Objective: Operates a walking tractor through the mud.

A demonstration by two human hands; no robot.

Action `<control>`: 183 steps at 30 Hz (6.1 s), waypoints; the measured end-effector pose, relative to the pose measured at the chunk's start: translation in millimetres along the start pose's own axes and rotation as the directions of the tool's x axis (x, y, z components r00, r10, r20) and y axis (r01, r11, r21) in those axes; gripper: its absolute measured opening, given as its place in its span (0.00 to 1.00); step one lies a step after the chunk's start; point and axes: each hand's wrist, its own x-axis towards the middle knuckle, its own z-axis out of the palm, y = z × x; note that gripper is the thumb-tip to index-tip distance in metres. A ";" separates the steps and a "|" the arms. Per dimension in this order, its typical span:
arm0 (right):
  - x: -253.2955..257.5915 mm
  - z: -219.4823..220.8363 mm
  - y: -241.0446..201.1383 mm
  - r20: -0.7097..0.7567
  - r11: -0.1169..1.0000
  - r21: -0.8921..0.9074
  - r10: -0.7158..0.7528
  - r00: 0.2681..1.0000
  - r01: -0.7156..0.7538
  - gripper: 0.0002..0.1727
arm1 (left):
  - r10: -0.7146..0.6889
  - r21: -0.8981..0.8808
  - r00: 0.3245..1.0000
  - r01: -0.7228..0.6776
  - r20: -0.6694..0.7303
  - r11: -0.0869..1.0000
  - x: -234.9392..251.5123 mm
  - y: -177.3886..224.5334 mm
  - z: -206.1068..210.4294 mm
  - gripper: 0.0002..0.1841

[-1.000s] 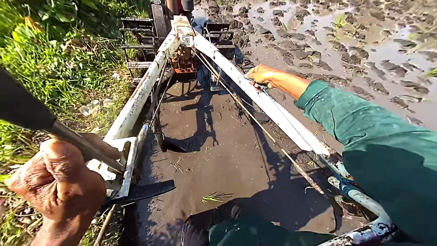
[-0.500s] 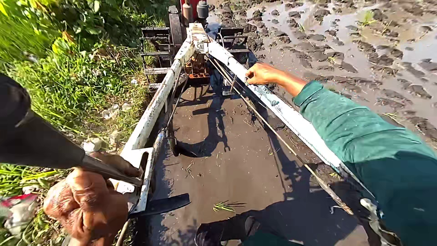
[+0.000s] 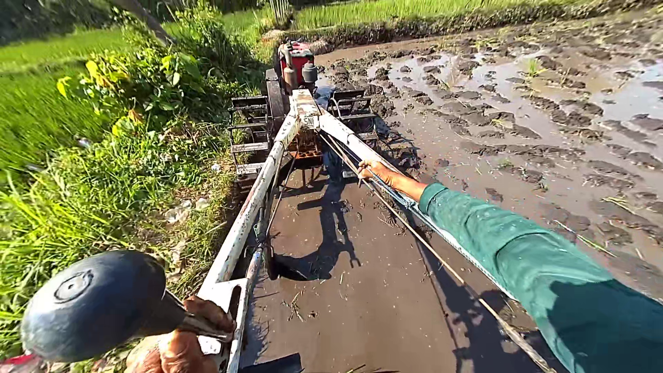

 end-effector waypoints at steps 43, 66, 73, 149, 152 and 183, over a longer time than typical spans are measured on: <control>51.8 30.7 -125.2 0.247 0.191 -0.965 0.895 0.372 0.182 0.07 | 0.186 0.121 0.981 -0.190 0.046 0.974 8.4 -19.0 -14.7 0.32; 55.1 -11.8 -138.0 0.274 0.548 -0.821 0.623 0.733 -0.159 0.17 | 0.083 0.064 0.993 -0.088 0.078 0.994 -4.5 -33.7 -16.0 0.24; 35.5 -12.7 -103.0 0.321 0.696 -0.709 0.467 0.824 -0.118 0.12 | 0.069 0.098 0.995 -0.076 0.075 0.992 -6.2 -33.2 -14.8 0.25; -558.3 12.7 -82.1 -0.521 0.532 -0.013 0.719 0.460 -0.846 0.24 | -0.012 -0.252 0.977 0.067 0.211 0.965 28.6 14.6 21.6 0.18; -501.0 5.2 -75.3 -0.555 0.533 -0.065 0.683 0.475 -0.844 0.24 | 0.025 -0.302 0.981 0.035 0.195 0.953 49.9 -18.2 27.2 0.17; -11.1 84.7 76.1 -0.577 0.479 0.047 0.729 0.368 -0.876 0.23 | -0.922 0.521 0.368 0.767 0.121 0.374 248.2 -491.8 -159.4 0.21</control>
